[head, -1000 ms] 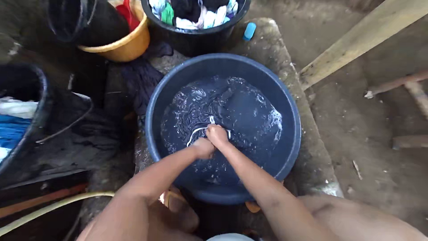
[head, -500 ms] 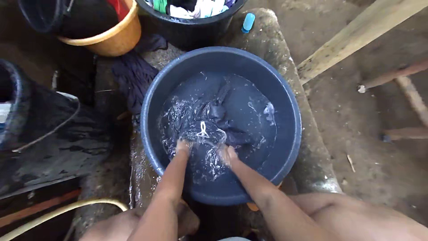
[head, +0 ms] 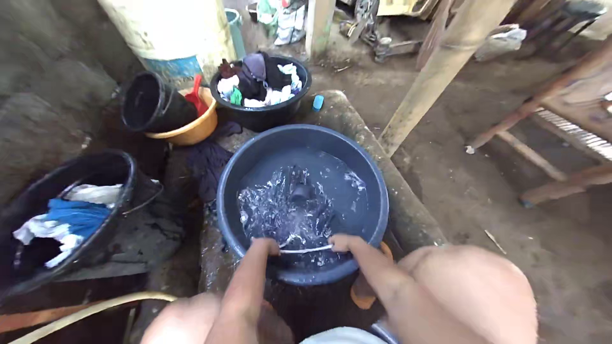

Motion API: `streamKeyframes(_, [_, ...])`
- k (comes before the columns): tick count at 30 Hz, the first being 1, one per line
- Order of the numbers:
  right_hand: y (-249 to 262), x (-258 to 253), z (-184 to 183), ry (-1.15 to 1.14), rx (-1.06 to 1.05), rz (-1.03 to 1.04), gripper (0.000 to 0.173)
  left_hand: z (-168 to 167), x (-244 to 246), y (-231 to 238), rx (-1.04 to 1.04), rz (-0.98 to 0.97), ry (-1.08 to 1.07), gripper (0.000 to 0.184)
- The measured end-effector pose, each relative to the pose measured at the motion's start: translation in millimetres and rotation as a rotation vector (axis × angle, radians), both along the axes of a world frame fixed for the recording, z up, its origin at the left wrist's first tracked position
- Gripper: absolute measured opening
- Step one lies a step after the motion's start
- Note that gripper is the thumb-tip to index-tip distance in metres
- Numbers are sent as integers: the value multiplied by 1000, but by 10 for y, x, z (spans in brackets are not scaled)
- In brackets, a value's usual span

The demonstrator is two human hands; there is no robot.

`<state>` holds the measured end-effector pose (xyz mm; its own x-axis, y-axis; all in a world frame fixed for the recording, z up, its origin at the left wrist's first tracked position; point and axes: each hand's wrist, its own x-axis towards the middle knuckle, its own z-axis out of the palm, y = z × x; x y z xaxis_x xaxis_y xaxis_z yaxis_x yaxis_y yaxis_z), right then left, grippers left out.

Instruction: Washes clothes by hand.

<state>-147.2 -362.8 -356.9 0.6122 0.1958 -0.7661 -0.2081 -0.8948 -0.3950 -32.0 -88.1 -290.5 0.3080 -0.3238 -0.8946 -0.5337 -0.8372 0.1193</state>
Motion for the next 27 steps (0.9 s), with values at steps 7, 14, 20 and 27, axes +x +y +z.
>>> streamKeyframes(7, [-360,458,2511,-366,12,-129,26,2244,328,209,-513,65,-194,36])
streamKeyframes(14, [-449,487,4796,-990,56,35,13,4149,394,577,-1056,93,-604,20])
streamKeyframes(20, [-81,425,5836,-1330,354,-92,20,4945,-530,-66,-1595,875,-603,30])
streamKeyframes(27, [200,1080,4689,-1344,322,-63,20,3209,361,-459,-1254,484,-475,52])
